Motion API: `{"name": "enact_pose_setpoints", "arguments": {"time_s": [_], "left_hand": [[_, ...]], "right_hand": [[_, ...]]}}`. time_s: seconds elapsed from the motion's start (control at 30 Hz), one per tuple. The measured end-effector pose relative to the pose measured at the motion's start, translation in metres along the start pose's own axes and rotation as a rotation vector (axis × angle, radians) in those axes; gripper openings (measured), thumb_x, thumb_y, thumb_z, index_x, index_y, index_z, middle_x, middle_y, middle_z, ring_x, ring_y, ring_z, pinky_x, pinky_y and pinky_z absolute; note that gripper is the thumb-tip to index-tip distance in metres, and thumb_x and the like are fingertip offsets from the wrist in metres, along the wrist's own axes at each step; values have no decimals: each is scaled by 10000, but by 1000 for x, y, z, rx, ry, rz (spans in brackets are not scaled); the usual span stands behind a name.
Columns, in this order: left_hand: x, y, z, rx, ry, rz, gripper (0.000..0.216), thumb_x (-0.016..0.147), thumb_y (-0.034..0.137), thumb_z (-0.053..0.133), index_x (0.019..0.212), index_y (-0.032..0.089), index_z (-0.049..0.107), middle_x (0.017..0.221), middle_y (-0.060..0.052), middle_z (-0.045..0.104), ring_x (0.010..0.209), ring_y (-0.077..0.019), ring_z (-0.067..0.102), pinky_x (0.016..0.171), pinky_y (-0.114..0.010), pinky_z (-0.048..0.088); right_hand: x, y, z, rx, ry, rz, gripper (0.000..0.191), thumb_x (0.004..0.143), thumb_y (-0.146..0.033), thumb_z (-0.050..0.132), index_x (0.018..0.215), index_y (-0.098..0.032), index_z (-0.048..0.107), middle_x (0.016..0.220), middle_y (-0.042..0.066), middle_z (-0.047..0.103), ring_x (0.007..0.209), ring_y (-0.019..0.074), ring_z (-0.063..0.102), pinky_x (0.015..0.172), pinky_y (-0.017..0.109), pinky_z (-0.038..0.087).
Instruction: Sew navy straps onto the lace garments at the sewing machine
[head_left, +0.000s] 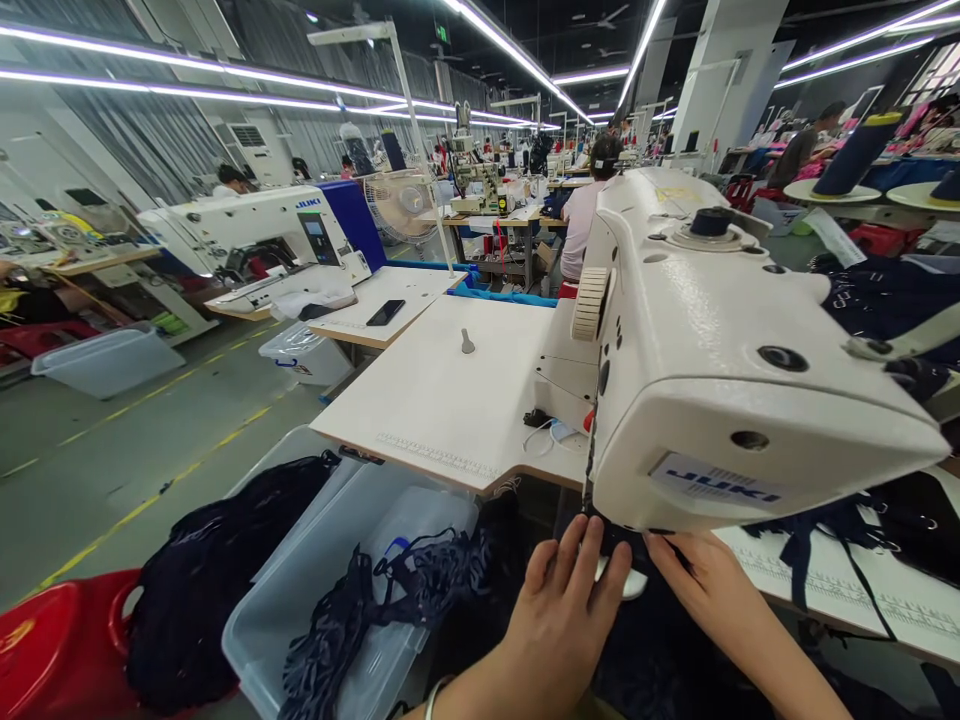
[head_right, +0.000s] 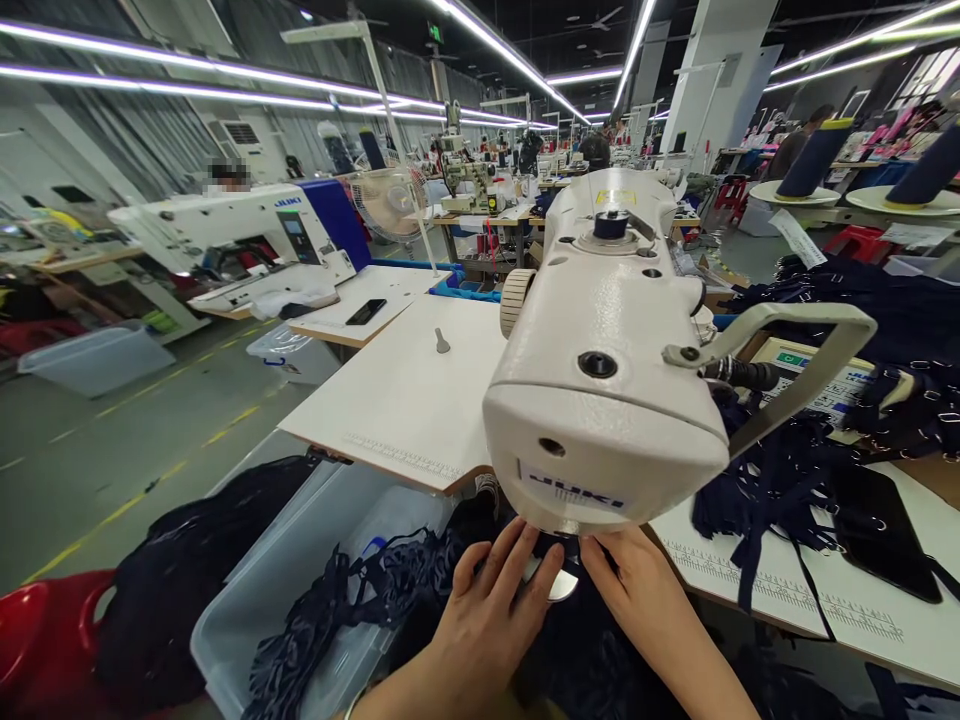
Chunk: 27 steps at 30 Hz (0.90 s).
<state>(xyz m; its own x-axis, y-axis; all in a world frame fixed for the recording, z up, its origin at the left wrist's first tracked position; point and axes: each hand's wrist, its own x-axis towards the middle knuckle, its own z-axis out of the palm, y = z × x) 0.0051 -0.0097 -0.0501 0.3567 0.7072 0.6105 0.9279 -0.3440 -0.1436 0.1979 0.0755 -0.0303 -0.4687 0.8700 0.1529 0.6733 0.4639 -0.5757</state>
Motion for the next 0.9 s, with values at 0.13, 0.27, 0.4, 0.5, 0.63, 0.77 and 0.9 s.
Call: {"name": "enact_pose_setpoints", "arguments": {"time_s": [0.13,0.27,0.4,0.5,0.63,0.77,0.9], "left_hand": [[-1,0,0,5,-5,1,449,931,290,544,1376,242,502,1432,-105,480,1364,-251,371,1088,-386,207],[-2,1,2,2,1,-4,446,930,288,550,1371,250,506,1434,-100,478,1364,-246,373,1090,-382,209],[-2,1,2,2,4,-11,442,926,296,558,1364,250,512,1435,-102,476,1362,-252,377,1085,-377,230],[-2,1,2,-2,12,-13,431,929,291,557,1355,244,521,1434,-106,477,1360,-251,381,1085,-376,231],[-1,1,1,-16,26,-14,427,926,282,563,1349,235,528,1435,-115,473,1363,-252,376,1083,-379,221],[0,0,0,-23,18,1,437,923,286,572,1354,230,524,1427,-122,482,1364,-257,375,1065,-379,236],[0,0,1,-15,33,-2,438,925,285,569,1357,233,522,1419,-115,492,1357,-256,385,1058,-380,250]], "right_hand": [[-1,1,0,5,2,-6,419,966,-430,353,901,-211,705,888,100,718,875,270,664,848,400,523],[-1,-2,-2,15,0,-1,390,964,-421,366,856,-221,683,878,90,711,863,262,659,863,399,513],[-1,-1,-1,24,-21,12,390,971,-421,360,821,-223,661,861,93,717,872,269,656,875,418,503],[-1,2,2,15,6,6,384,961,-425,376,808,-227,668,834,90,720,832,271,663,843,417,517],[-1,0,3,16,36,16,383,951,-415,387,771,-231,671,786,78,715,763,259,667,810,402,529],[-2,-5,1,24,18,49,385,956,-413,383,765,-232,664,796,78,702,781,257,657,803,396,526],[-3,-8,0,29,20,59,374,965,-412,378,887,-231,696,830,84,703,822,270,651,797,403,522]]}}
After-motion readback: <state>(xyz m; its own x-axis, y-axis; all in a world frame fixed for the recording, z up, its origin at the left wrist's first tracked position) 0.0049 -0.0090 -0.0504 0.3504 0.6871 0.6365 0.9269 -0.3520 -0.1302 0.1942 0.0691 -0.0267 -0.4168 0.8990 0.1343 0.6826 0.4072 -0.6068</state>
